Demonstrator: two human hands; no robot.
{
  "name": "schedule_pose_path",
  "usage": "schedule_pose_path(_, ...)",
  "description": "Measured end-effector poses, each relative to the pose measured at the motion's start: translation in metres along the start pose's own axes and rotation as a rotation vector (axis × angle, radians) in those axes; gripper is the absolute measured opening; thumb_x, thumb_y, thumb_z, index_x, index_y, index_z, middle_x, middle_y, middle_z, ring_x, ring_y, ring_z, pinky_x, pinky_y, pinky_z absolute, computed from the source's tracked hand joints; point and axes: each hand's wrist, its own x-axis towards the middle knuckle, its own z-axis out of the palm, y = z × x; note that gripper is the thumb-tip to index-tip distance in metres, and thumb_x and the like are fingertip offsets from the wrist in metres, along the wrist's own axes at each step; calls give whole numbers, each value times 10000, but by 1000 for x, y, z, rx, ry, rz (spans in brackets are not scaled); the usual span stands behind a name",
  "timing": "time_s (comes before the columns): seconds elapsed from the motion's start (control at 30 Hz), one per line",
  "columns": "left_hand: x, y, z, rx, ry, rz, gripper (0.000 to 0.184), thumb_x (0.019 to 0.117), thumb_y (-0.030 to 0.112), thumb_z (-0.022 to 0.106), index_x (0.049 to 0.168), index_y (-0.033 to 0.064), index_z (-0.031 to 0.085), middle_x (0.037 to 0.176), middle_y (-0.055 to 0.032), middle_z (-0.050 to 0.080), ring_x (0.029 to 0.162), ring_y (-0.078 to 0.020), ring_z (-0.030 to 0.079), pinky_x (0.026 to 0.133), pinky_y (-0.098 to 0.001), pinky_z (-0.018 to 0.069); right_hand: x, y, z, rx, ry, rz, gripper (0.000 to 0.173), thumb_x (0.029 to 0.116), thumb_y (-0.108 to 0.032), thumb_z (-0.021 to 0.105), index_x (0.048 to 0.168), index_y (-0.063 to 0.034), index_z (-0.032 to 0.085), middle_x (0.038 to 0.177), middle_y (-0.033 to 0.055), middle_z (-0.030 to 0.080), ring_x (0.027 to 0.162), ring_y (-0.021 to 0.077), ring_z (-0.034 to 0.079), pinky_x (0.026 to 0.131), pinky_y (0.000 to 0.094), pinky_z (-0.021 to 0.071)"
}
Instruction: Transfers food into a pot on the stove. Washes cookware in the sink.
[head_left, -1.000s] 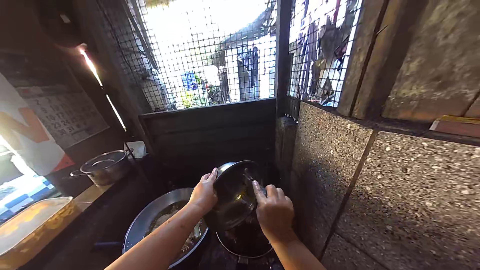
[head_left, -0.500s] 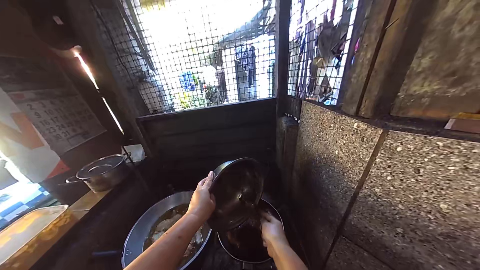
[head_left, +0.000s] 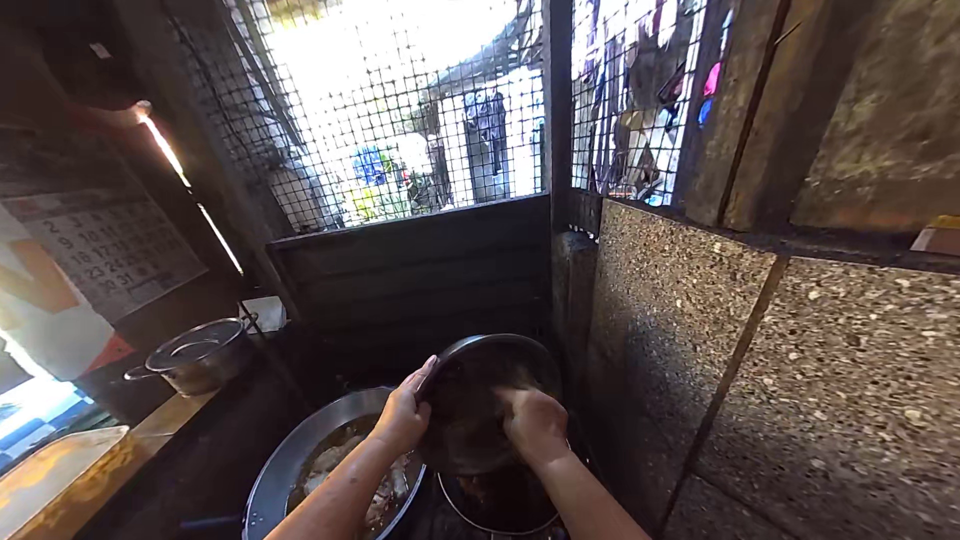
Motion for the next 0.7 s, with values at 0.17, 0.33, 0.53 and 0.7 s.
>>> schedule_pose_path(0.17,7,0,8,-14,38,60,717,925,-32,500,1607,129,350,1590,-76,453,1456,-165,437,1207,-355,359,-10,29,14,-156,294,-257,343,925,-4,573,1119,-172,801,1133,170,740,1062,382,699,902,569,541)
schedule_pose_path(0.33,8,-1,10,-15,80,66,707,925,-30,494,1604,108,350,1594,-96,447,1465,-174,427,1208,-352,352,5,53,25,35,860,-181,416,827,35,661,1105,-227,826,851,118,716,726,310,713,574,485,566)
schedule_pose_path(0.53,7,-3,16,-72,91,107,694,920,-29,485,1591,112,381,1589,-75,457,1450,-148,445,1202,-340,371,1,63,19,-166,196,-84,423,989,-65,537,1278,-299,739,1299,122,696,1139,361,683,918,553,554)
schedule_pose_path(0.7,8,-3,21,-62,97,155,695,913,-37,483,1586,106,390,1595,-87,448,1454,-163,444,1196,-342,376,20,77,26,57,871,-347,345,883,-41,604,1064,-224,833,804,111,699,673,305,698,549,499,560)
